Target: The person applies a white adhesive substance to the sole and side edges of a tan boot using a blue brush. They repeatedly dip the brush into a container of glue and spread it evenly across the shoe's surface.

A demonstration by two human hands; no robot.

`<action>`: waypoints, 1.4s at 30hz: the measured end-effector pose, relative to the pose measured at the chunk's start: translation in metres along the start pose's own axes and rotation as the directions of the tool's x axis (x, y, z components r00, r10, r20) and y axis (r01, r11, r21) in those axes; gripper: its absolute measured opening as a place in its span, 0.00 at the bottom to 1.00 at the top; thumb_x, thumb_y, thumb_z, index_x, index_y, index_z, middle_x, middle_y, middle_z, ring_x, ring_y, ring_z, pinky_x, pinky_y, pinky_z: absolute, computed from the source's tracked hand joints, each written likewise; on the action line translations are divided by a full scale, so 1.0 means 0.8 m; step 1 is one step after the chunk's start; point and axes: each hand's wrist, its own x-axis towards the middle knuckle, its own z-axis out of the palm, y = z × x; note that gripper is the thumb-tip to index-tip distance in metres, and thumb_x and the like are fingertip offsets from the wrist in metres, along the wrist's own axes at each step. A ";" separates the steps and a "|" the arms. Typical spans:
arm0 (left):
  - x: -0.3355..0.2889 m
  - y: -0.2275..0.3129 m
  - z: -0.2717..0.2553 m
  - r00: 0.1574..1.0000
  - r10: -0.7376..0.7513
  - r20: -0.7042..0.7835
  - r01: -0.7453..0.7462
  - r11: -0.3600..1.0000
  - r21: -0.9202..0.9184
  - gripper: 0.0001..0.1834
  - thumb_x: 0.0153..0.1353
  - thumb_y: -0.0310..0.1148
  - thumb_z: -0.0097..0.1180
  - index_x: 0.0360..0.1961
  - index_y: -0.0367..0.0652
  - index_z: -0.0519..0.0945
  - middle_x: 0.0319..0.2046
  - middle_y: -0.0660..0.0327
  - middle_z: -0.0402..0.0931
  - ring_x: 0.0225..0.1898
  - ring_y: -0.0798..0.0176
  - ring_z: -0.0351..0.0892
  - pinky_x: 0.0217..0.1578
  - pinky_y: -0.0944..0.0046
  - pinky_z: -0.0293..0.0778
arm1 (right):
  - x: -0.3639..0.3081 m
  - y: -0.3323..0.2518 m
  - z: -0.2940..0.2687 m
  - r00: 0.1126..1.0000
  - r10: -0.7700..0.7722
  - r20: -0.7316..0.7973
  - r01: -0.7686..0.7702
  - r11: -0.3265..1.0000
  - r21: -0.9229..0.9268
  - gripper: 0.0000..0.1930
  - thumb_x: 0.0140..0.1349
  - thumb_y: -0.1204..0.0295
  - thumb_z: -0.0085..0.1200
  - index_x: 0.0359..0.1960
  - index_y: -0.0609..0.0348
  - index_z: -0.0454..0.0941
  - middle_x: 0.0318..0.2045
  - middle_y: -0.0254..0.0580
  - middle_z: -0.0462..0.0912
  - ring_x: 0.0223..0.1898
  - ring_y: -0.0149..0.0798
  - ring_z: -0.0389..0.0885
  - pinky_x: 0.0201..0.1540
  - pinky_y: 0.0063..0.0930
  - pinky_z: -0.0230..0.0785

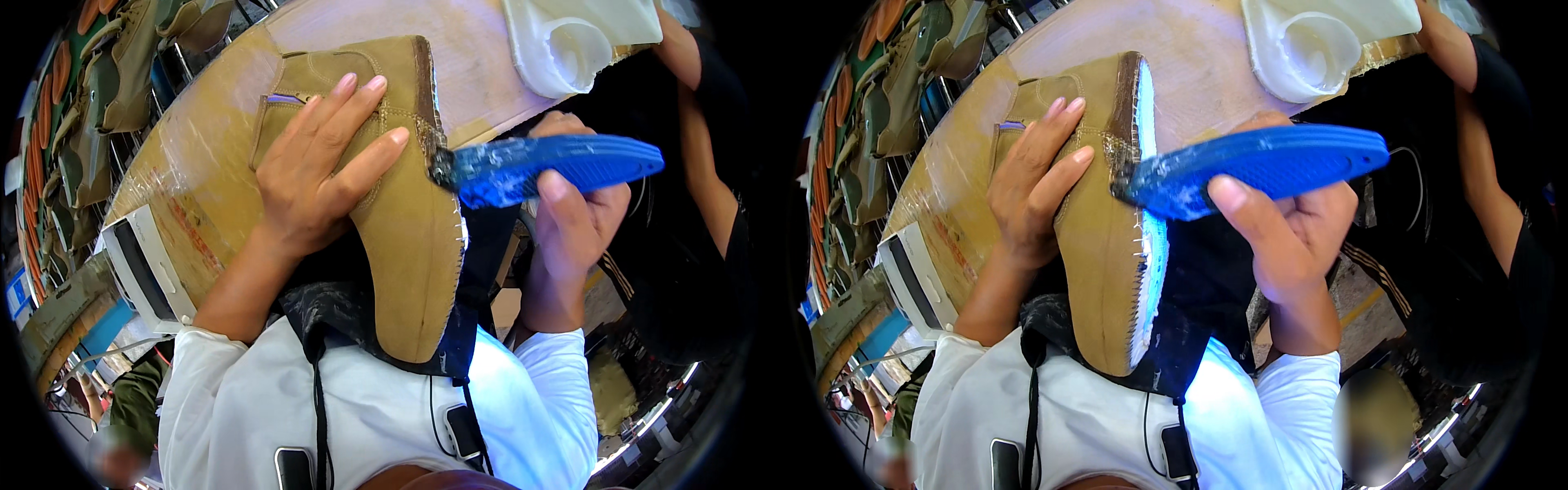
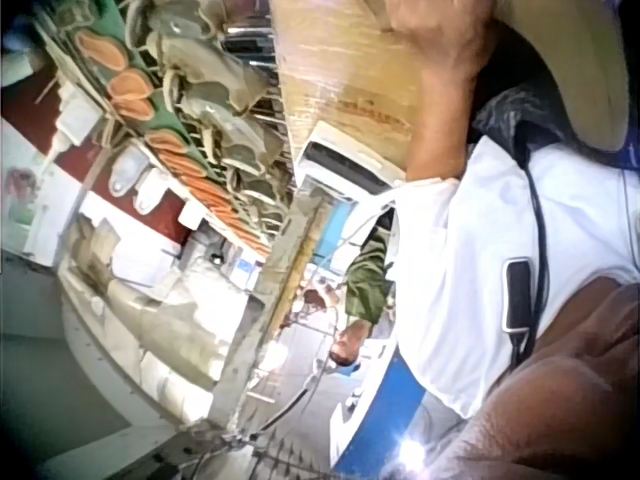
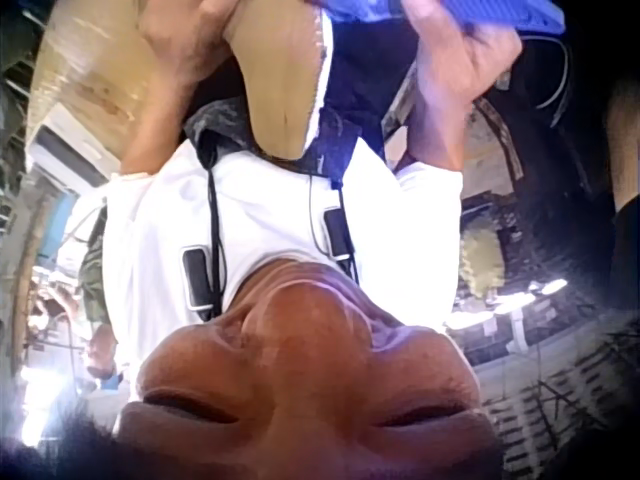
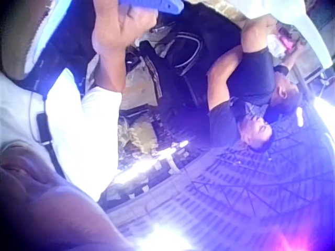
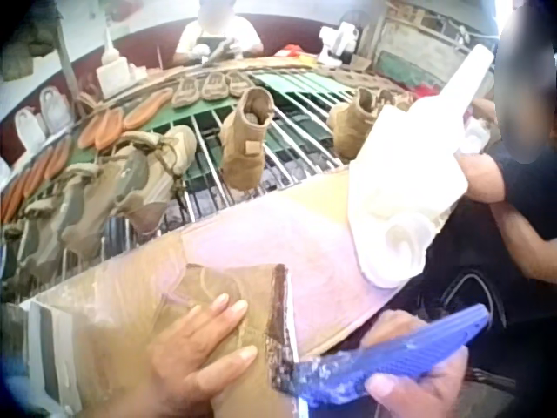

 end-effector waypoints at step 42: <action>0.062 0.023 -0.032 0.964 -0.112 0.243 0.096 0.992 0.080 0.32 0.36 0.34 0.65 0.50 0.57 0.74 0.45 0.54 0.76 0.45 0.51 0.77 0.41 0.58 0.74 | -0.034 -0.040 -0.022 0.958 -0.271 -0.093 0.271 0.963 -0.013 0.21 0.51 0.56 0.56 0.31 0.65 0.73 0.29 0.45 0.73 0.31 0.36 0.68 0.31 0.24 0.58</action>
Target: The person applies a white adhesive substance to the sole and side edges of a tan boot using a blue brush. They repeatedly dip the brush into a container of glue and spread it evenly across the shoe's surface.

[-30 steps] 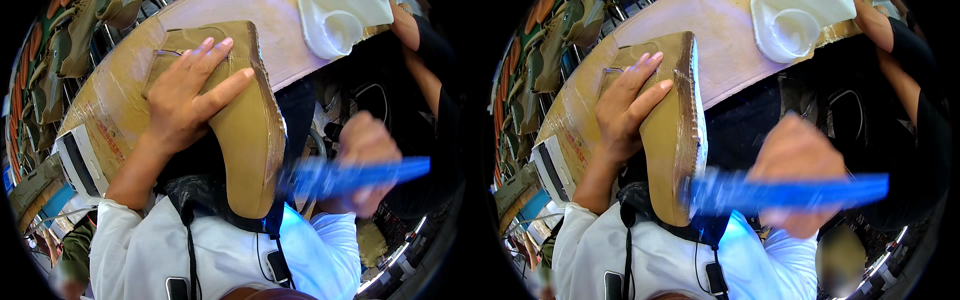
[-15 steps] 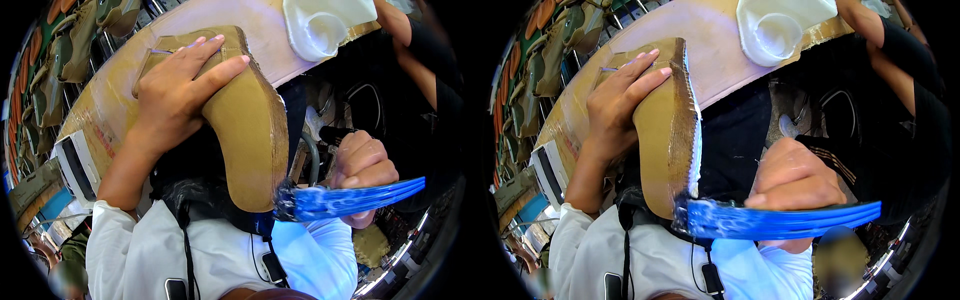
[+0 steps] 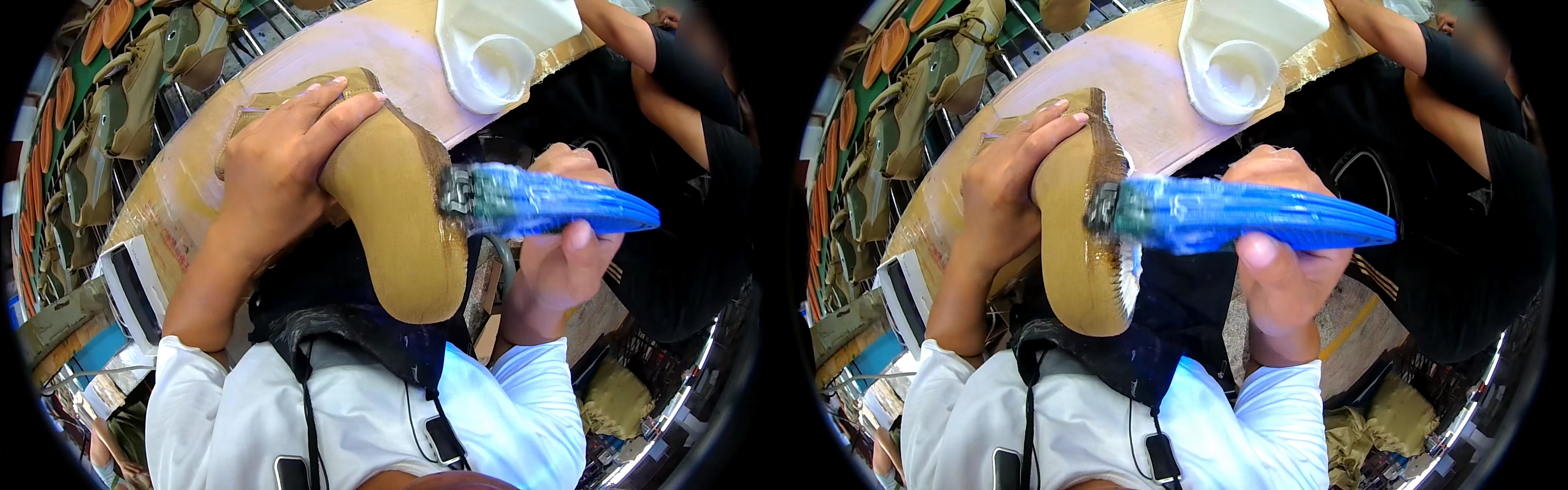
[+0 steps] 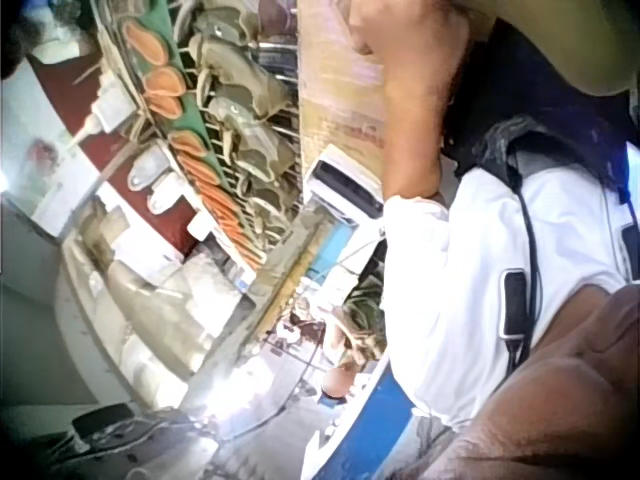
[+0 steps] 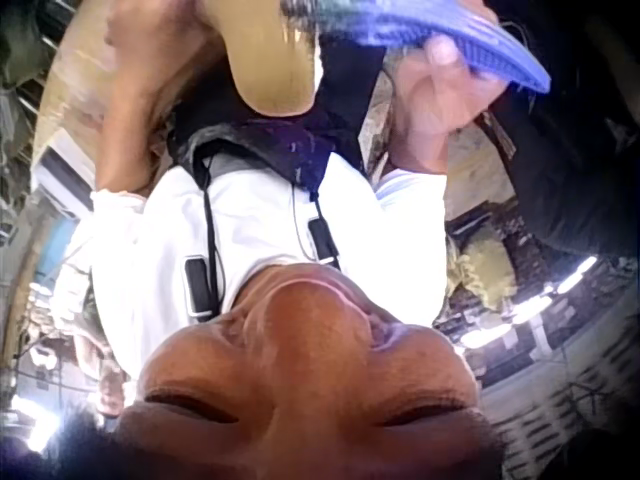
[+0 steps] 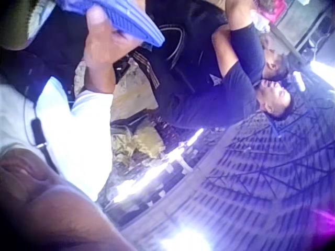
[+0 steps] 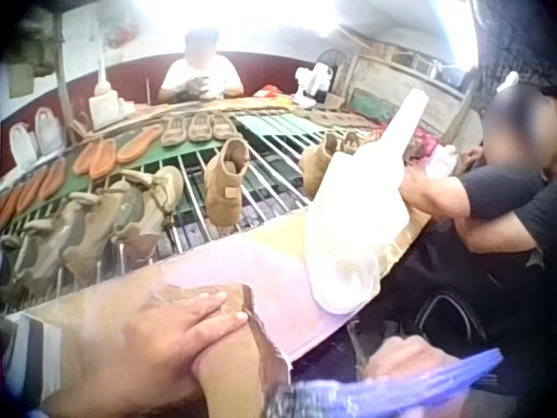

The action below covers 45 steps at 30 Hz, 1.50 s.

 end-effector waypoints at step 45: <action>-0.021 -0.109 -0.058 0.875 -0.433 0.215 0.475 0.684 -0.554 0.38 0.44 0.33 0.67 0.54 0.31 0.61 0.51 0.54 0.64 0.49 0.60 0.67 0.51 0.63 0.63 | 0.015 0.049 -0.087 0.933 0.168 -0.318 -0.192 0.980 -0.044 0.08 0.55 0.75 0.58 0.33 0.65 0.75 0.30 0.33 0.76 0.33 0.24 0.73 0.39 0.20 0.65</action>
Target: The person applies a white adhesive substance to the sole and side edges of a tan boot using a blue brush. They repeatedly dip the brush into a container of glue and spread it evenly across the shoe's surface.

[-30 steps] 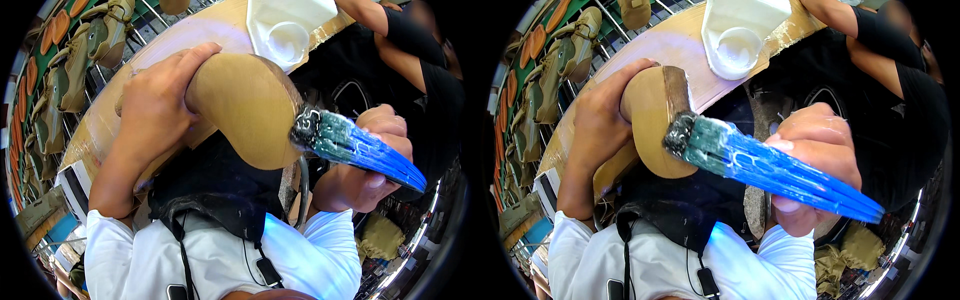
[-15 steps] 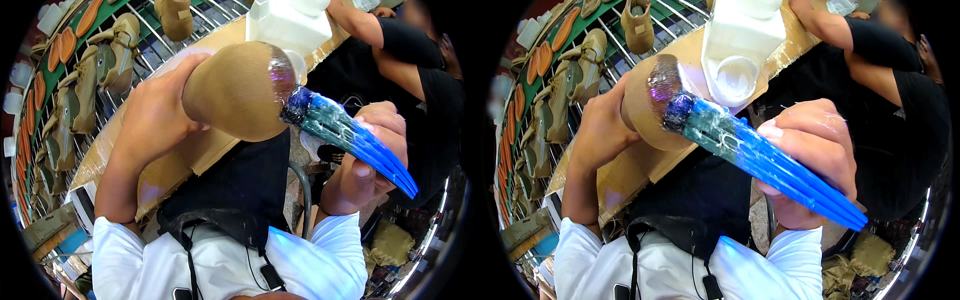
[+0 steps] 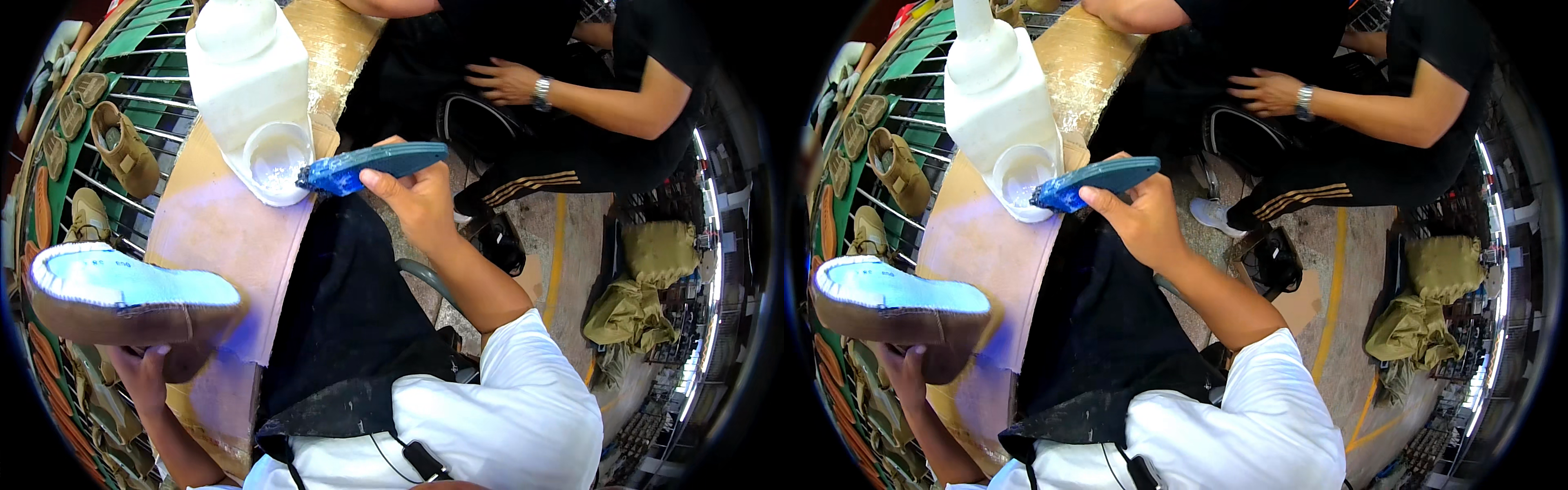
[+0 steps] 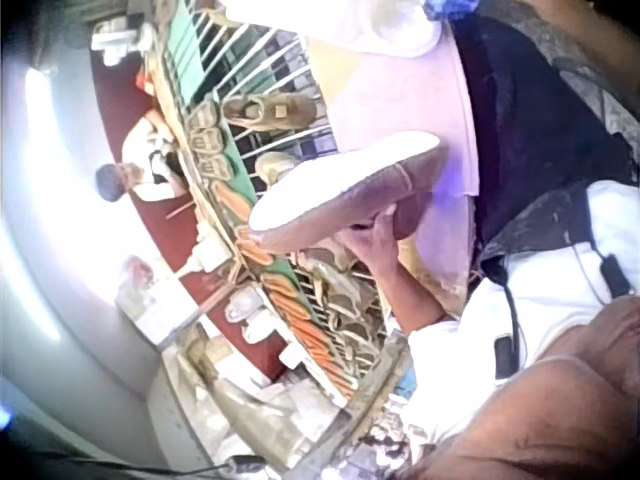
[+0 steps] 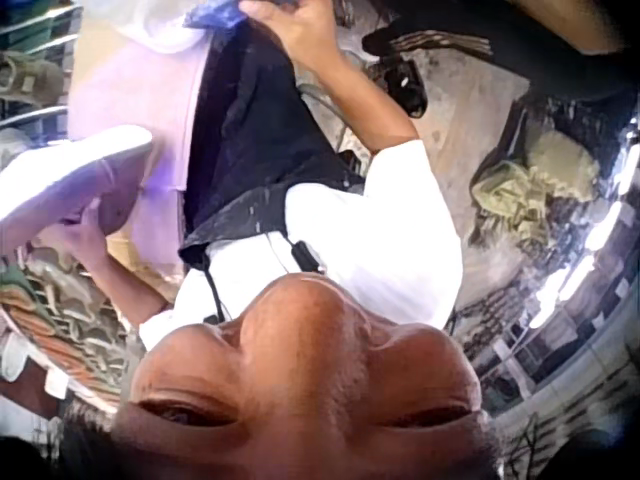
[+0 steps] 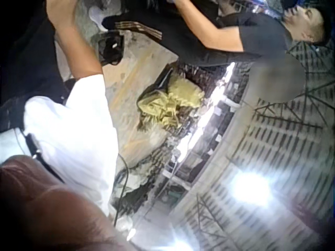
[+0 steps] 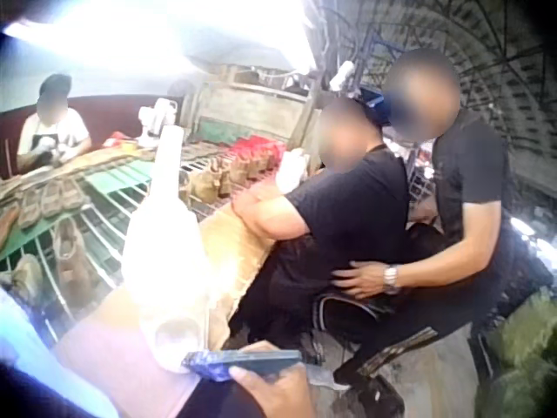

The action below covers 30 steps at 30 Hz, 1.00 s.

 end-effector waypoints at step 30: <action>-0.034 0.065 0.079 0.862 -0.155 0.484 0.277 0.941 -0.193 0.46 0.46 0.35 0.66 0.64 0.35 0.55 0.55 0.52 0.66 0.55 0.61 0.67 0.56 0.64 0.61 | 0.013 0.004 0.086 0.950 0.162 0.266 -0.263 0.874 0.409 0.09 0.57 0.69 0.54 0.32 0.65 0.76 0.28 0.38 0.79 0.29 0.27 0.74 0.33 0.19 0.65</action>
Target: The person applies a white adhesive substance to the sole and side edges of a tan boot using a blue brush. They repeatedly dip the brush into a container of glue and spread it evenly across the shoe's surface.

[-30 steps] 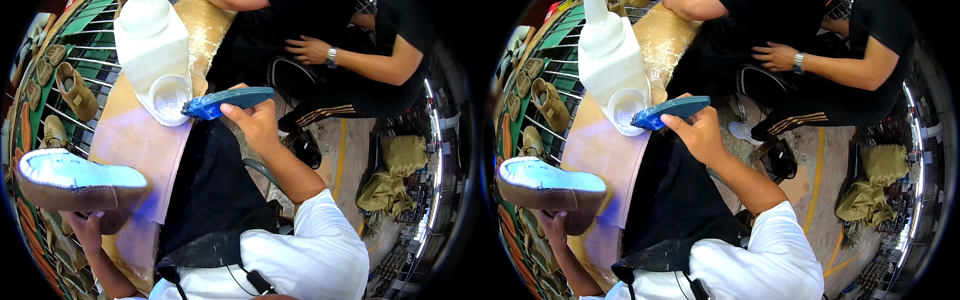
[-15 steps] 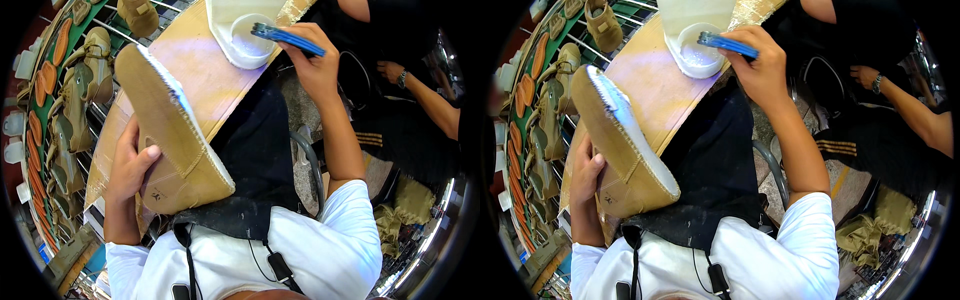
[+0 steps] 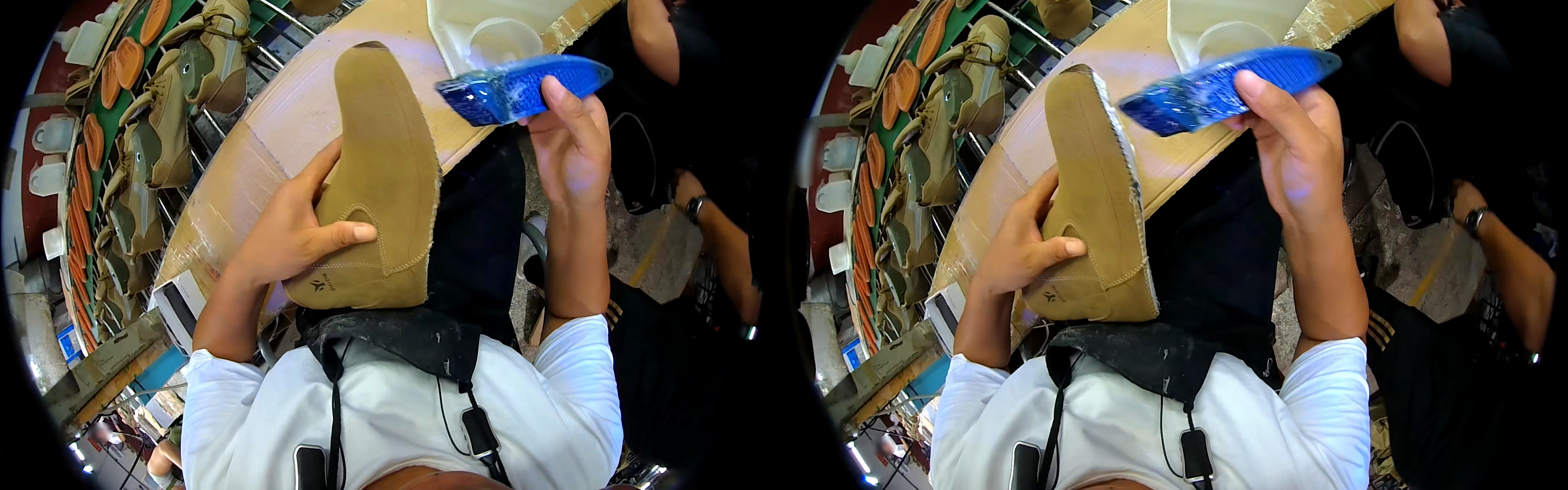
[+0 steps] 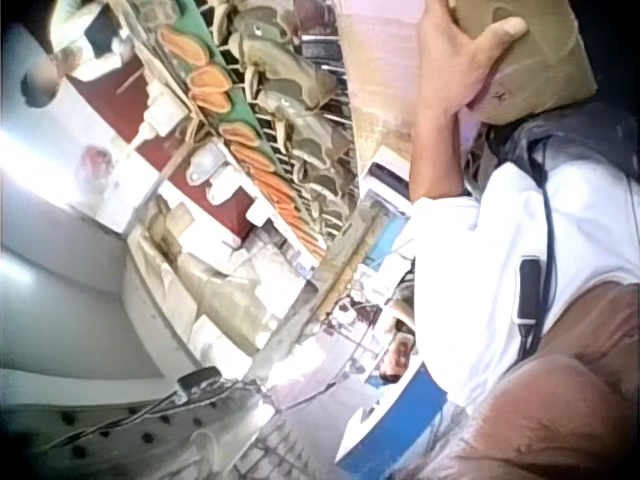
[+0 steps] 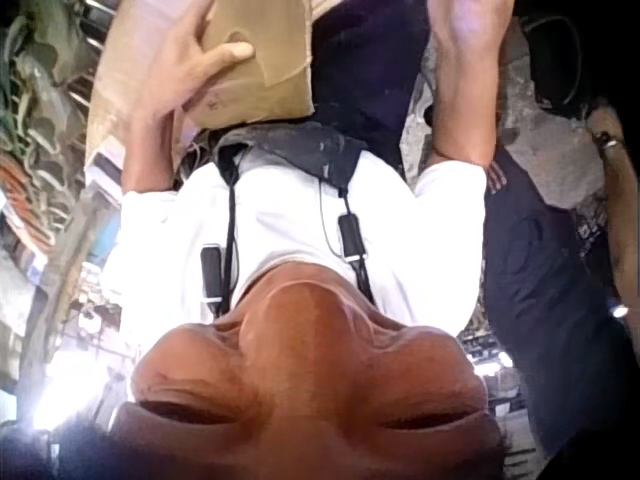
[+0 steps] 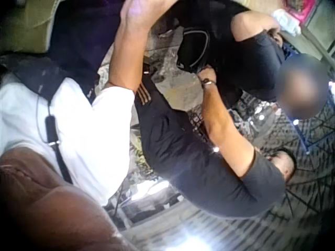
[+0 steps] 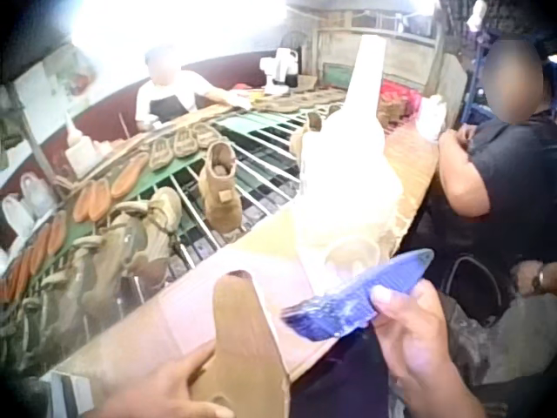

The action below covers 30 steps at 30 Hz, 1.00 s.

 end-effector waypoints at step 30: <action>-0.027 0.008 -0.004 0.995 0.071 -0.072 -0.086 0.968 -0.237 0.44 0.49 0.38 0.65 0.62 0.30 0.56 0.54 0.52 0.66 0.55 0.61 0.67 0.55 0.63 0.62 | -0.097 -0.008 0.047 0.885 -0.396 0.245 0.466 0.738 -0.488 0.14 0.51 0.68 0.58 0.33 0.67 0.76 0.31 0.46 0.77 0.30 0.37 0.73 0.35 0.27 0.63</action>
